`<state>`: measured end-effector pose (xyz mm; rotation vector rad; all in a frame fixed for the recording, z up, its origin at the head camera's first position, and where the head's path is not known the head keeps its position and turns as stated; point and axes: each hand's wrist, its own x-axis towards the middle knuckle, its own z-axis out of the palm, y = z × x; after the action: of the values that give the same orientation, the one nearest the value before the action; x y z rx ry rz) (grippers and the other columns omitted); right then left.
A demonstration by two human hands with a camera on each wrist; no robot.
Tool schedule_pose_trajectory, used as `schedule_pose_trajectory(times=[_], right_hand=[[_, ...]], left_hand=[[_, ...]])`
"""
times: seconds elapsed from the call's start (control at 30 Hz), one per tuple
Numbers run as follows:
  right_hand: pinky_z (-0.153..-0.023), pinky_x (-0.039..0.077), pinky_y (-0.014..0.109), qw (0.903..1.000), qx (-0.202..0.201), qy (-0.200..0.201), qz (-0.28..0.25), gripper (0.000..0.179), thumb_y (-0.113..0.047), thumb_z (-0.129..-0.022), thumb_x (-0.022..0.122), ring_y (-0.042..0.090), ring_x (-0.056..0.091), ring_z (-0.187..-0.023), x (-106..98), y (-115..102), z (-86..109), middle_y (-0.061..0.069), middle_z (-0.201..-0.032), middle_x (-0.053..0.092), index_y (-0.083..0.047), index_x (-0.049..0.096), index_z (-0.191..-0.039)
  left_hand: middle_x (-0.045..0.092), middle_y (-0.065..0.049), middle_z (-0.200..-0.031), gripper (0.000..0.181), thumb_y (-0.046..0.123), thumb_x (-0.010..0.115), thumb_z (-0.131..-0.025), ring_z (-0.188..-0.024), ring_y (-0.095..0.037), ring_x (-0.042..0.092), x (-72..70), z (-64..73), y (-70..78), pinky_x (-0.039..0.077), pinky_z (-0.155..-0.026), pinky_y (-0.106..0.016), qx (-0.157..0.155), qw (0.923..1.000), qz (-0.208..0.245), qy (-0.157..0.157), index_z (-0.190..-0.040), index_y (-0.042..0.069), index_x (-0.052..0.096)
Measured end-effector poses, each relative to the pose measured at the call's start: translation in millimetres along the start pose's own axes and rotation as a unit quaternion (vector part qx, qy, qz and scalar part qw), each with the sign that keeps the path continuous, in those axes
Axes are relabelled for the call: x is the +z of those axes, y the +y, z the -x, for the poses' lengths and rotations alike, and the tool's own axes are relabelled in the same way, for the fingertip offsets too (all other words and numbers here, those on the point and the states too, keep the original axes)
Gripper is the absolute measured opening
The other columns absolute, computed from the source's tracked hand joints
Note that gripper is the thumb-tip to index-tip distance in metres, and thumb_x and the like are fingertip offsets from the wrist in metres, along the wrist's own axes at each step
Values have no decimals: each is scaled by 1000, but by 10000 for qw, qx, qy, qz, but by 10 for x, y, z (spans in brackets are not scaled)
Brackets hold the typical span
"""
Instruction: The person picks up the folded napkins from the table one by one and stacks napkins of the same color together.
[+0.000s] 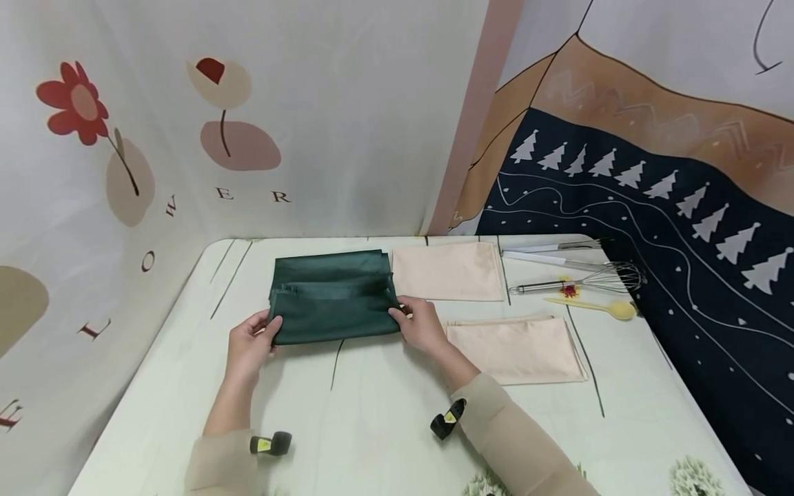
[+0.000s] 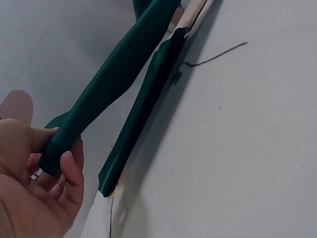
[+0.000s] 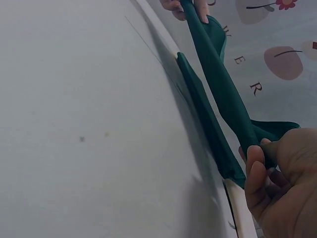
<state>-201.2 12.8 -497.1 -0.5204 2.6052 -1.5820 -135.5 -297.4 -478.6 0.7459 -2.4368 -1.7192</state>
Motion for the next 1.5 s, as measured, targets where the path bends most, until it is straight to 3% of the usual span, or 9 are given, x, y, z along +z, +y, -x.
schedule_pose_trajectory(times=[0.2,0.47,0.7,0.9,1.1,1.27,1.5], right_hand=[[-56,54,27,9999,-55,74,129,15,-12,-101,63,13,59,-44,6,-11,-175,12,-86,70,-5,71,-111],[-62,55,29,9997,44,146,207,15,-15,-102,63,14,61,-47,21,-5,-394,12,-88,71,-6,72,-111],[-80,56,36,9986,76,151,506,33,-17,-102,64,21,68,-82,59,-24,-577,16,-104,73,0,67,-130],[-86,56,38,9982,174,144,556,36,-16,-101,64,26,68,-94,123,-20,-727,17,-109,72,1,64,-133],[-101,51,40,9968,407,44,693,37,-18,-102,63,28,64,-116,181,11,-820,16,-122,70,-1,63,-135],[-100,51,39,9947,609,-33,831,38,-19,-102,63,26,64,-114,184,30,-883,15,-122,69,-1,62,-136],[-100,52,37,9925,805,-117,916,40,-21,-102,62,25,67,-106,157,37,-983,14,-118,69,-3,61,-138]], left_hand=[[58,-15,-135,48,28,59,-104,-80,-3,59,-12,-142,58,56,-65,-23,63,10000,-5,-11,-146,5,54],[59,-14,-135,44,29,59,-104,-79,-4,60,15,-304,120,55,-65,-23,76,9999,152,33,-141,7,58],[57,-14,-139,46,32,59,-103,-87,-4,60,0,-524,148,57,-70,-23,30,9998,171,52,-142,7,57],[58,-13,-135,46,33,58,-104,-109,-13,56,0,-697,173,52,-83,-21,238,9996,-25,118,-142,7,58],[56,-16,-136,44,29,56,-105,-126,-26,50,39,-824,125,47,-95,-32,314,9993,-176,105,-142,4,58],[56,-17,-136,43,29,55,-106,-127,-30,49,81,-920,103,47,-96,-38,455,9979,-450,-18,-141,4,58],[54,-18,-140,48,32,54,-106,-132,-33,47,100,-1014,117,45,-104,-44,438,9979,-468,-94,-145,4,54]])
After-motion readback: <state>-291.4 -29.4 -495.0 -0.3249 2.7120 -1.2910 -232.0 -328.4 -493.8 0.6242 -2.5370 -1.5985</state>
